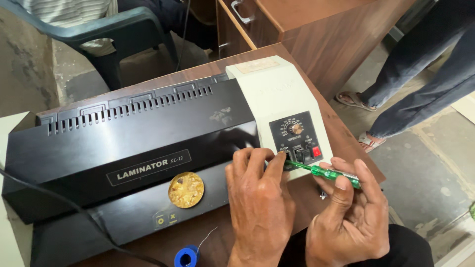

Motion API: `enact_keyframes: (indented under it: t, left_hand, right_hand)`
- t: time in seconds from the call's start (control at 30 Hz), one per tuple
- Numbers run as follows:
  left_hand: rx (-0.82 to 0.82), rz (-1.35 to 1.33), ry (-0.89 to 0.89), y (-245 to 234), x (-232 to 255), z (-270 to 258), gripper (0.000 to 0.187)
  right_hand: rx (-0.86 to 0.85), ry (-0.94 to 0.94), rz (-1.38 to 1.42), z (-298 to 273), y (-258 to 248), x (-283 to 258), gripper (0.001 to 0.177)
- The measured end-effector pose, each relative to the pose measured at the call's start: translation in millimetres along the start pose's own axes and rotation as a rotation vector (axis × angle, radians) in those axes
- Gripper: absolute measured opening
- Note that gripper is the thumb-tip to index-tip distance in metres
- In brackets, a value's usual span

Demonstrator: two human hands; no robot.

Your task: The person removes a switch from a laminator, solders a new switch using a soldering iron and solder, and reinstalls it. They then use a screwdriver to secure the switch back into the laminator's control panel.

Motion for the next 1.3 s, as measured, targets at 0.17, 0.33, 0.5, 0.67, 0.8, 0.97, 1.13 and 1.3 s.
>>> enact_keyframes:
  t: [0.17, 0.33, 0.5, 0.67, 0.8, 0.97, 1.13, 1.3]
  left_hand:
    - [-0.017, 0.018, -0.004, 1, 1, 1, 0.039]
    - [-0.015, 0.055, -0.017, 6, 3, 1, 0.033]
    - [-0.024, 0.084, -0.027, 10, 4, 2, 0.033]
    - [-0.037, 0.092, -0.029, 12, 4, 2, 0.035]
    - [-0.028, 0.075, -0.022, 11, 4, 1, 0.035]
    - [-0.009, 0.055, 0.003, 9, 0, -1, 0.033]
    - [-0.016, 0.008, 0.044, 4, -5, -1, 0.035]
    - [-0.026, -0.026, 0.019, 4, -11, 0, 0.033]
  right_hand:
    - [0.032, 0.068, 0.043, -2, -5, 10, 0.024]
    - [0.049, 0.099, 0.080, -5, -8, 14, 0.022]
    - [0.093, 0.099, 0.075, -7, -8, 10, 0.021]
    - [-0.044, -0.136, -0.131, -4, -14, -2, 0.021]
    - [-0.158, -0.312, -0.244, -2, -16, -8, 0.018]
    - [-0.282, -0.507, -0.302, -2, -14, -14, 0.015]
    - [-0.437, -0.605, -0.314, 8, -11, -20, 0.022]
    - [-0.385, -0.624, -0.308, 5, -4, -20, 0.016]
Point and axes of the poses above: each hand's wrist, its own z-axis towards the middle knuckle, its own y-axis out of the palm, x = y × z, the point moved 3 cm from there along z, towards the middle knuckle, and after that the axes turned 11 degrees about y, right-handed, at the moved point
